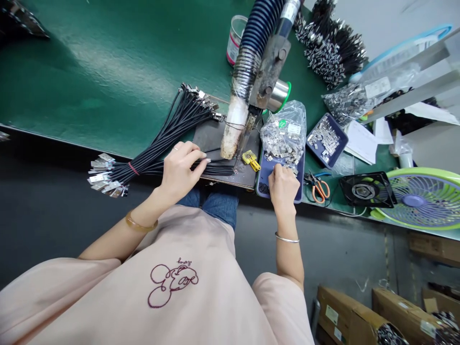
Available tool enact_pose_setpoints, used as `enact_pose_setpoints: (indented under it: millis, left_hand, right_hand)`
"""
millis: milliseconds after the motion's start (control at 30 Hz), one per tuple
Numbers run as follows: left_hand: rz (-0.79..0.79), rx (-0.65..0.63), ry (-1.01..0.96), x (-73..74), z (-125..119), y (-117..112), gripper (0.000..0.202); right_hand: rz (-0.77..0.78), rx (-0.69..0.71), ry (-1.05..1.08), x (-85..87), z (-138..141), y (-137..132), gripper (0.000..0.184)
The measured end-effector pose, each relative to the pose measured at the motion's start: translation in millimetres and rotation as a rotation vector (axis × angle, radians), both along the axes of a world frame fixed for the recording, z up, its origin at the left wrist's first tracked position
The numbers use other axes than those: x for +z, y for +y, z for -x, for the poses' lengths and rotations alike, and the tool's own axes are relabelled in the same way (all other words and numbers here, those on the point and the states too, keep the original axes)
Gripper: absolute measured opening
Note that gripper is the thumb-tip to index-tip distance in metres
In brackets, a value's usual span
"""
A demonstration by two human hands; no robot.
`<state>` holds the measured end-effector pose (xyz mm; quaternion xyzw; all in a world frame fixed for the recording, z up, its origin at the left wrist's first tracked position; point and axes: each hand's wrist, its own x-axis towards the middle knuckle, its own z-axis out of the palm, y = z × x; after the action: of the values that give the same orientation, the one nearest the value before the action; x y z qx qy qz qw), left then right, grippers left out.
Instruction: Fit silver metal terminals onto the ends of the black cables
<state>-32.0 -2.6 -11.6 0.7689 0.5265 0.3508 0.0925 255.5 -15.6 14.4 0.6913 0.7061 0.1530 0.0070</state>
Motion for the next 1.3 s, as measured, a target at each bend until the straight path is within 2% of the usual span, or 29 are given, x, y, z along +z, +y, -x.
enact_pose_setpoints:
  millis: [100,200,333,467,567,633,700,767,867,933,967,1100,1167,1300]
  left_hand:
    - [0.073,-0.059,0.07,2.4,1.0,-3.7,0.022]
    - [0.123,-0.06,0.133,3.7,1.9,-7.1,0.019]
    - [0.158,-0.089,0.114,5.2,3.0,-7.7,0.014]
    - [0.135,-0.118,0.043,9.3,3.9,-8.9,0.018]
    - [0.107,-0.138,0.054,13.2,5.4,-10.8,0.017]
    - [0.097,-0.171,0.052,15.7,6.6,-11.7,0.017]
    - [0.123,-0.237,0.023,18.4,6.8,-12.7,0.016]
    - [0.204,-0.345,-0.034,21.8,4.3,-13.9,0.016]
    - [0.419,-0.589,-0.152,27.5,-5.9,-16.1,0.019]
    - [0.566,-0.719,-0.25,29.7,-15.9,-17.1,0.019]
    - [0.614,-0.704,-0.328,29.8,-21.1,-17.4,0.019]
    - [0.778,-0.457,-0.707,23.8,-36.0,-17.5,0.016]
    - [0.822,-0.421,-0.801,19.9,-38.5,-17.1,0.015]
    - [0.864,-0.419,-0.871,16.3,-37.7,-16.4,0.014]
  right_hand:
    - [-0.014,0.022,0.05,-3.1,-3.3,-1.9,0.015]
    - [-0.076,0.008,0.192,-6.6,-7.8,-5.1,0.014]
    - [-0.223,0.028,0.533,-6.4,-9.7,-12.4,0.012]
    - [-0.341,0.02,0.811,3.4,-0.7,-25.8,0.015]
    - [-0.334,0.003,1.102,11.5,15.3,-37.4,0.018]
    - [-0.278,0.061,1.267,13.5,29.0,-43.3,0.017]
    - [-0.253,0.139,1.283,12.0,43.1,-46.6,0.014]
    - [-0.324,0.215,1.151,7.8,55.3,-47.1,0.01]
    - [-0.467,0.313,0.963,0.4,67.1,-46.0,0.011]
    - [-0.474,0.329,0.992,-3.5,70.7,-46.6,0.014]
    - [-0.449,0.32,1.043,-5.0,71.7,-47.7,0.013]
    - [-0.329,0.279,1.264,-10.4,74.2,-54.2,0.008]
    - [-0.342,0.285,1.286,-13.0,75.5,-56.5,0.008]
    - [-0.346,0.287,1.292,-14.4,78.2,-57.4,0.006]
